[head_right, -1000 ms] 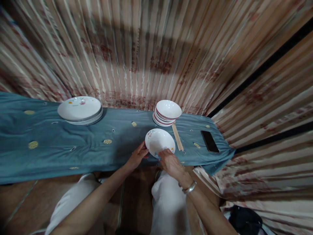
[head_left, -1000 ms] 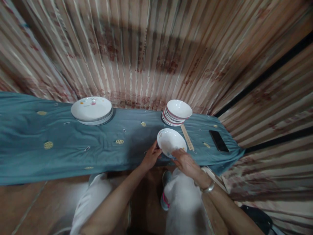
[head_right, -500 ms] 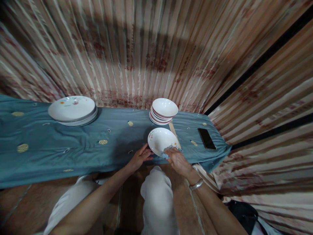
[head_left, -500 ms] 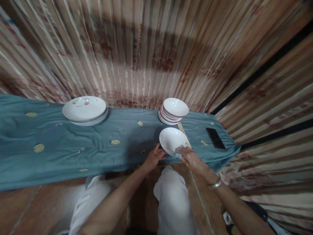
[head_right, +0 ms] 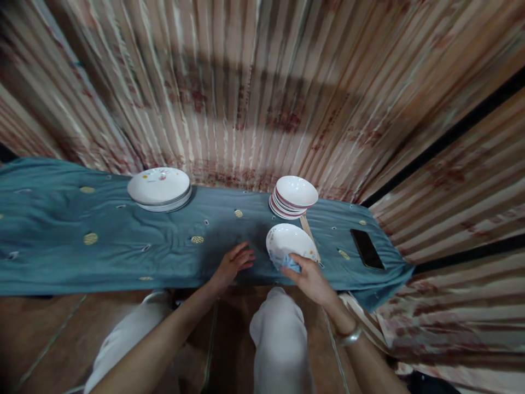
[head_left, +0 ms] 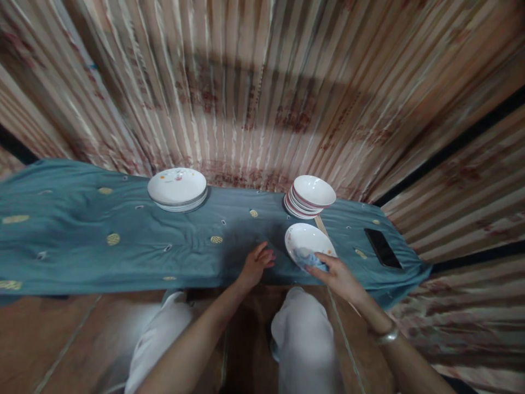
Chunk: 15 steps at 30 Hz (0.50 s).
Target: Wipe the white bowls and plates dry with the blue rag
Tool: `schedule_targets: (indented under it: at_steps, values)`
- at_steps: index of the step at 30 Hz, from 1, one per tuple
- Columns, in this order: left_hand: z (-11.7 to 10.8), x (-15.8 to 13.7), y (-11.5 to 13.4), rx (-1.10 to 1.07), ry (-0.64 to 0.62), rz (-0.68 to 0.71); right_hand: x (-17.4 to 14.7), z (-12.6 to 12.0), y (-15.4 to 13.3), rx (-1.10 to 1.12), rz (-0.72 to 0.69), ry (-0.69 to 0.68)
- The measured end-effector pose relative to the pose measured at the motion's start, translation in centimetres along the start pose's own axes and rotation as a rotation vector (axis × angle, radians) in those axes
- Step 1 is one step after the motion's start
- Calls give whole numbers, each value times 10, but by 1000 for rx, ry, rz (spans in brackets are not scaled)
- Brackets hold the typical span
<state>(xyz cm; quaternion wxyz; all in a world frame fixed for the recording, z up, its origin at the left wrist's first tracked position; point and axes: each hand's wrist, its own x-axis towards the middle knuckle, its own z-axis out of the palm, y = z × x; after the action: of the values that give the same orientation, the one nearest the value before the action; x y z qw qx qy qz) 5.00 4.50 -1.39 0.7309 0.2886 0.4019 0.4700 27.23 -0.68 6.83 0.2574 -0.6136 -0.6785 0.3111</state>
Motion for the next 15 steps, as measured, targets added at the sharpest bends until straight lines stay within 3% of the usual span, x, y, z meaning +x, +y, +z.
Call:
schedule_targets:
  at_steps: [5, 8, 10, 13, 15]
  values:
    - [-20, -8, 25, -60, 151, 93, 40, 57, -46, 453, 10, -20]
    - [-32, -12, 44, -104, 241, 142, 77, 93, -63, 605, 13, -82]
    - [-39, -13, 57, -139, 314, 182, 103, 113, -73, 542, 13, -40]
    - [-50, -12, 74, -163, 446, 253, 144, 135, -91, 300, -56, -72]
    - [-56, -12, 84, -159, 491, 293, 171, 148, -104, 272, -79, -98]
